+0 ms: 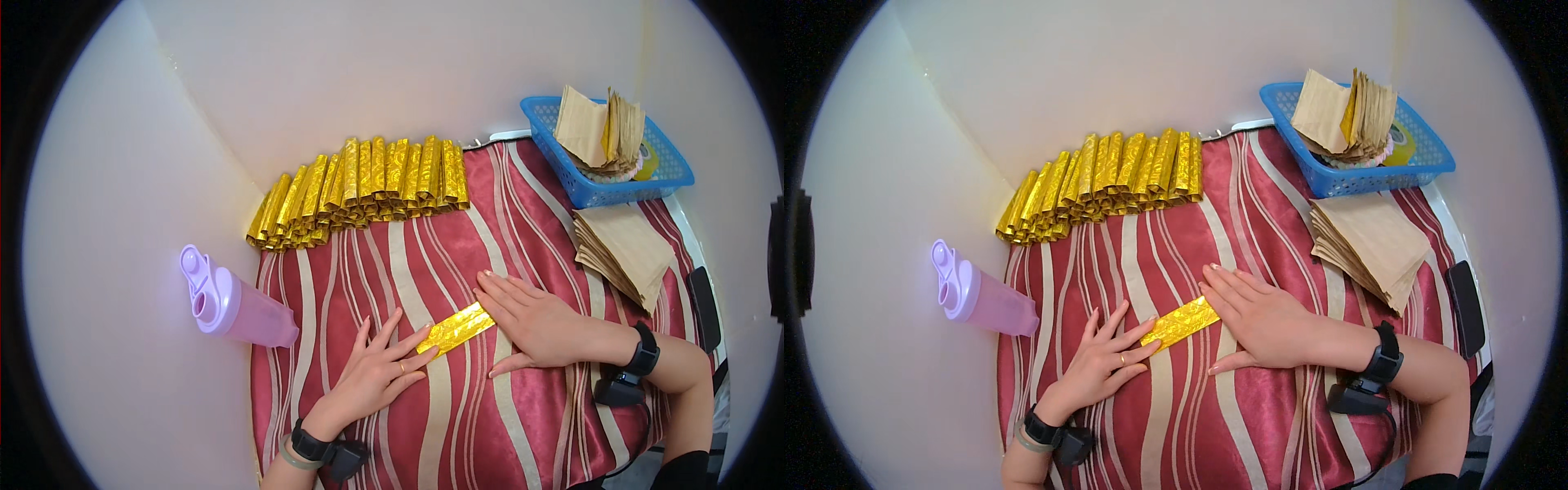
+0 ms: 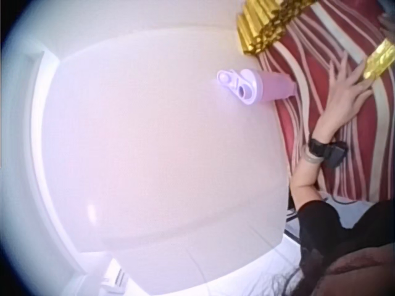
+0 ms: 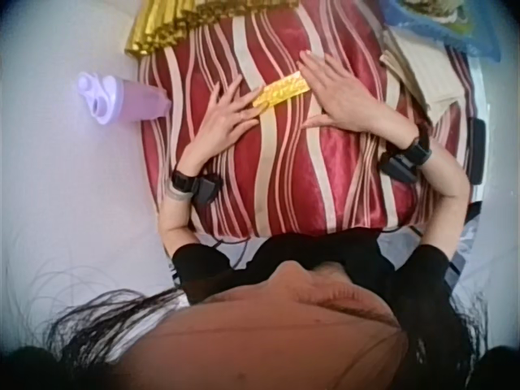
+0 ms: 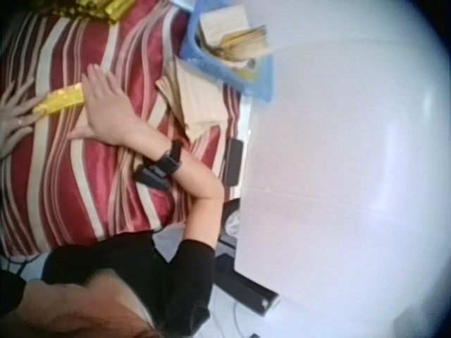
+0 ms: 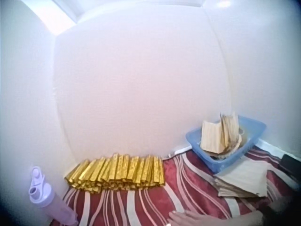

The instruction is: Fold gold foil paper into long strips and then fold it around square sheets of paper.

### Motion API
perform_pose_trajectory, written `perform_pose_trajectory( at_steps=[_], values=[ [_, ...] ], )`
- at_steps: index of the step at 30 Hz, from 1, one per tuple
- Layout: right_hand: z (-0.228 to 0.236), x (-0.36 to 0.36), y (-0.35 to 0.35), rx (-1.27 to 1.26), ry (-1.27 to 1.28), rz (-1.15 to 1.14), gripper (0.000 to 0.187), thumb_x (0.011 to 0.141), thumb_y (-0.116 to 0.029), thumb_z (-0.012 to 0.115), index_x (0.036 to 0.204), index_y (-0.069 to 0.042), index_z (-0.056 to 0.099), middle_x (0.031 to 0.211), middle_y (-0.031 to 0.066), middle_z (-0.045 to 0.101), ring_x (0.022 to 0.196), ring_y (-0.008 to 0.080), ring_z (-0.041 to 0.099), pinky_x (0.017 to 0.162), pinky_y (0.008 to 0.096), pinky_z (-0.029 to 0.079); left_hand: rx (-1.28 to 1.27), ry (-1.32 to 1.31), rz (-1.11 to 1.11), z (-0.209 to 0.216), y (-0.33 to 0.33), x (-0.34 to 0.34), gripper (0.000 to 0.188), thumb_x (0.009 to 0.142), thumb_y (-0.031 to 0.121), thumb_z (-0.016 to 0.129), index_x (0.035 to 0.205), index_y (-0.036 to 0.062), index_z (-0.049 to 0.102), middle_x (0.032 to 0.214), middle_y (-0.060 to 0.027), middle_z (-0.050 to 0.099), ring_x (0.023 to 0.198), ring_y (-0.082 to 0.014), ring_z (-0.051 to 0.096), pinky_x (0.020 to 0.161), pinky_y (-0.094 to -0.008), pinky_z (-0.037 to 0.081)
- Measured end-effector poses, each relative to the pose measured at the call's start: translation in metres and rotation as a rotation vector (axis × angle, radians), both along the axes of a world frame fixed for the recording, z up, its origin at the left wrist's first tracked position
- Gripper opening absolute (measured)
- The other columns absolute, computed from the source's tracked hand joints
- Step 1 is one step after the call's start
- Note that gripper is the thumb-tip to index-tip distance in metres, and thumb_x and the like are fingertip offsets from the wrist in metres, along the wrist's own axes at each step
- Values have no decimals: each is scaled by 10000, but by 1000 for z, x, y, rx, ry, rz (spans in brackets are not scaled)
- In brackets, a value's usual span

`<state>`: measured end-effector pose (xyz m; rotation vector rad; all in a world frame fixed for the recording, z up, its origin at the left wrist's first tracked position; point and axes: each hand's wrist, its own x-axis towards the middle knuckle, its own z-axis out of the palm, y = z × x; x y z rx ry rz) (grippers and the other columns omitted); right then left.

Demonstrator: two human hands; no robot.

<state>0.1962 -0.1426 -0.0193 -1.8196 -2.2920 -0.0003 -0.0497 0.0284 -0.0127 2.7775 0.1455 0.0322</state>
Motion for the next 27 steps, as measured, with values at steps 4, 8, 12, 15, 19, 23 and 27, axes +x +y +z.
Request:
perform_pose_trajectory(
  at_steps=[4, 8, 12, 15, 19, 23, 27],
  values=[
    [-1, -7, 0, -27, -38, -34, 1050, 807, -714, 498, 1371, 154, 323, 1449, 325, 312, 1398, 387, 274, 1157, 449, 187, 32, 5, -14, 2, 0, -2, 372, 902, 309, 606, 1266, 230, 627, 1472, 4, 430, 1436, -360, 202, 1109, -630, 139],
    [-3, -23, 10, -5, -28, -17, 1087, 789, -728, 506, 1363, 175, 317, 1455, 326, 303, 1407, 391, 254, 1163, 448, 178, 23, -9, -21, 2, 0, -1, 359, 901, 299, 609, 1252, 231, 639, 1465, 0, 438, 1428, -376, 213, 1109, -624, 159],
    [-12, -41, 24, 66, 113, 123, 1049, 805, -694, 530, 1359, 173, 324, 1449, 322, 316, 1398, 386, 279, 1154, 429, 226, 27, -13, -37, 1, -1, 2, 357, 896, 299, 615, 1245, 232, 643, 1461, 3, 442, 1423, -382, 221, 1108, -616, 174],
    [-13, -28, 24, 58, 131, 166, 1023, 821, -688, 515, 1362, 161, 332, 1452, 318, 314, 1400, 379, 278, 1155, 419, 226, 25, -2, -8, 3, -2, 2, 384, 853, 242, 671, 1236, 257, 648, 1460, 0, 449, 1426, -377, 228, 1129, -591, 152],
    [-6, -7, 14, 21, 65, 110, 995, 828, -706, 474, 1376, 117, 356, 1468, 276, 325, 1401, 339, 293, 1157, 413, 219, 36, -14, 8, 7, -3, 0, 350, 893, 294, 624, 1238, 242, 649, 1447, -2, 460, 1413, -395, 237, 1106, -599, 195],
    [4, 7, 2, -34, -43, 31, 1002, 822, -716, 464, 1378, 111, 359, 1466, 270, 336, 1409, 329, 281, 1159, 434, 199, 51, -19, -12, 6, -2, 0, 360, 892, 290, 622, 1249, 248, 641, 1446, -6, 460, 1404, -403, 252, 1108, -591, 200],
    [3, -12, 9, -71, -59, 26, 1026, 824, -731, 443, 1384, 123, 342, 1463, 269, 341, 1412, 328, 276, 1164, 443, 175, 50, -29, -24, 6, -3, 1, 372, 889, 274, 622, 1260, 254, 633, 1444, -12, 463, 1394, -411, 269, 1108, -589, 205]
  ],
)
